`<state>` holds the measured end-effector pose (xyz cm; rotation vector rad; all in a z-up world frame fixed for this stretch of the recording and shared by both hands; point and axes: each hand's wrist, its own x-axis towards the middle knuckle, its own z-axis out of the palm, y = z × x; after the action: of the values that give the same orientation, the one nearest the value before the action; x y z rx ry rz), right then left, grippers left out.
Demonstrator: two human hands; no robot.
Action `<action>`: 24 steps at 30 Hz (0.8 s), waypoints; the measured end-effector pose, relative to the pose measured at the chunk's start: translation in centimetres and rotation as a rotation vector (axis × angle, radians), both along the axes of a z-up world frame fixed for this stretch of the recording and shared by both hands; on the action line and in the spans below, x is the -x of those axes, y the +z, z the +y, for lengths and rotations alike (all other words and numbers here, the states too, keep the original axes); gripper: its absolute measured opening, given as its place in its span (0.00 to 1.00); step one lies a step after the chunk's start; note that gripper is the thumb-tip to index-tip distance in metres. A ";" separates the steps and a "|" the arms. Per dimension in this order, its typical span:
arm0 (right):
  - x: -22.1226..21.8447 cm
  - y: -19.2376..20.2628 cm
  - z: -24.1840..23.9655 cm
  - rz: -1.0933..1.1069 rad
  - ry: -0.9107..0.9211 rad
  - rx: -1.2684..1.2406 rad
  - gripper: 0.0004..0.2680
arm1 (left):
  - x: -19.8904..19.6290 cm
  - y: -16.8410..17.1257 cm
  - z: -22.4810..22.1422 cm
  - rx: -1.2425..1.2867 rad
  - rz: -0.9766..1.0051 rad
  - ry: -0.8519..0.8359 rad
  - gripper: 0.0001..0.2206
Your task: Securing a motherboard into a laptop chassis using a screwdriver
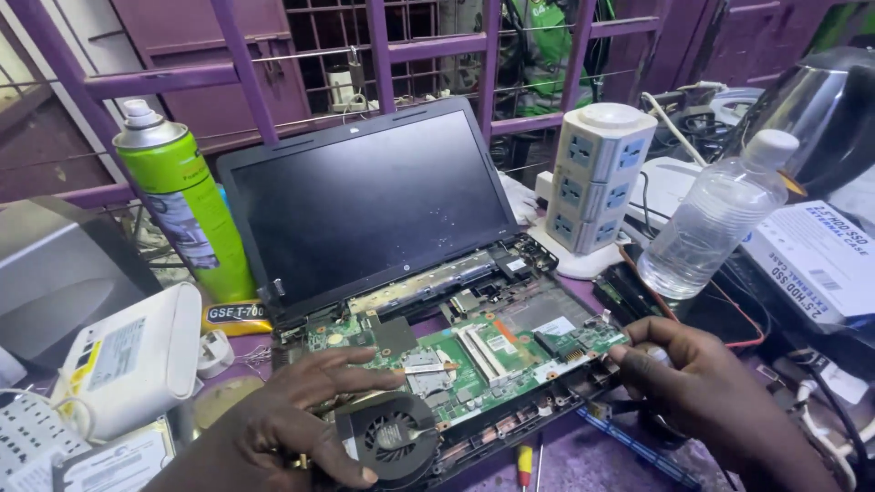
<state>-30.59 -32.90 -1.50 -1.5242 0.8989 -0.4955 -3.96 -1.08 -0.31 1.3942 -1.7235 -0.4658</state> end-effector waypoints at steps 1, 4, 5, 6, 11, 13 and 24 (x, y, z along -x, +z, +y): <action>0.2 0.1 0.1 0.011 -0.004 -0.008 0.06 | 0.1 0.0 0.0 -0.012 0.025 0.040 0.10; 0.8 0.5 0.5 0.127 -0.020 0.000 0.07 | 0.1 -0.3 -0.1 -0.037 0.025 0.035 0.09; 0.9 0.1 0.3 0.128 -0.019 0.000 0.07 | 0.1 -0.3 -0.1 -0.037 0.027 0.035 0.09; 1.0 -0.3 0.1 0.070 -0.010 -0.038 0.06 | 0.2 -0.4 0.0 -0.043 0.052 0.049 0.05; 1.0 0.2 0.6 0.018 -0.012 -0.111 0.05 | 0.2 -0.6 0.0 -0.053 0.084 0.067 0.06; 0.7 0.9 1.3 0.038 -0.039 -0.113 0.06 | 0.1 -0.8 0.0 -0.040 0.077 0.069 0.16; 0.1 1.7 2.0 -0.202 -0.035 0.142 0.07 | 1.2 0.9 0.5 0.393 0.299 0.506 0.14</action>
<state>-30.74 -30.87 0.19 -1.5558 0.7474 -0.7384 -5.14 -0.59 0.60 1.3266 -1.0942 -0.0425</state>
